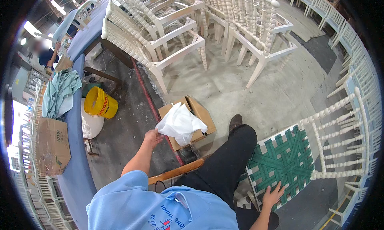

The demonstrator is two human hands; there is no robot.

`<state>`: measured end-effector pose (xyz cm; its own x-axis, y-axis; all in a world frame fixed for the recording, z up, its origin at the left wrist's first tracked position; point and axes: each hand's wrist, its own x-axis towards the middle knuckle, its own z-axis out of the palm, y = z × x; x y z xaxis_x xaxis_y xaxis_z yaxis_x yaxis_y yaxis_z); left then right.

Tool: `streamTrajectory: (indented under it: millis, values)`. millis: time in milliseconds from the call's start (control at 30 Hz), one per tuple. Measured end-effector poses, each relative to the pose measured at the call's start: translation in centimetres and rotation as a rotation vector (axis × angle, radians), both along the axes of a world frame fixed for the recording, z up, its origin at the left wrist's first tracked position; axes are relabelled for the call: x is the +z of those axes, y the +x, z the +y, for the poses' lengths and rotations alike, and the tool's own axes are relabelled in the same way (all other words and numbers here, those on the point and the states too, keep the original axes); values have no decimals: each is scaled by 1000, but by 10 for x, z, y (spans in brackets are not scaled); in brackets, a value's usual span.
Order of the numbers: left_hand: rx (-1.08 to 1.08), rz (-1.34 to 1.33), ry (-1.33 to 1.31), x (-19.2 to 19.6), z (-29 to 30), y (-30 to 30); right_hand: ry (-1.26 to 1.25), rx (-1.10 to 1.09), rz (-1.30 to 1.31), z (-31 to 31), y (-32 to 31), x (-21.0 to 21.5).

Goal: The person weaves green straps into a white wooden chair seat, securing them with a staple gun. They then place a white fabric sheet over the woven seat and staple it in place.

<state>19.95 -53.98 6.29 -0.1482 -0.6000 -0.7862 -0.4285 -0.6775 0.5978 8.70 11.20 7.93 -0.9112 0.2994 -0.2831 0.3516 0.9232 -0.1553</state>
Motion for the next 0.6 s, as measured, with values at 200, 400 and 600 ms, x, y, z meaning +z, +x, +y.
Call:
streamTrajectory:
  millis: [200, 400, 600]
  values:
    - [-81, 142, -9, -10, -28, -17, -89, 71, 62, 2, 4, -1]
    - [-524, -46, 54, -20, -31, -21, -73, 62, 32, -7, -3, -1]
    - [-352, -137, 4, -10, -37, 20, -99, 69, -15, -4, -4, 5]
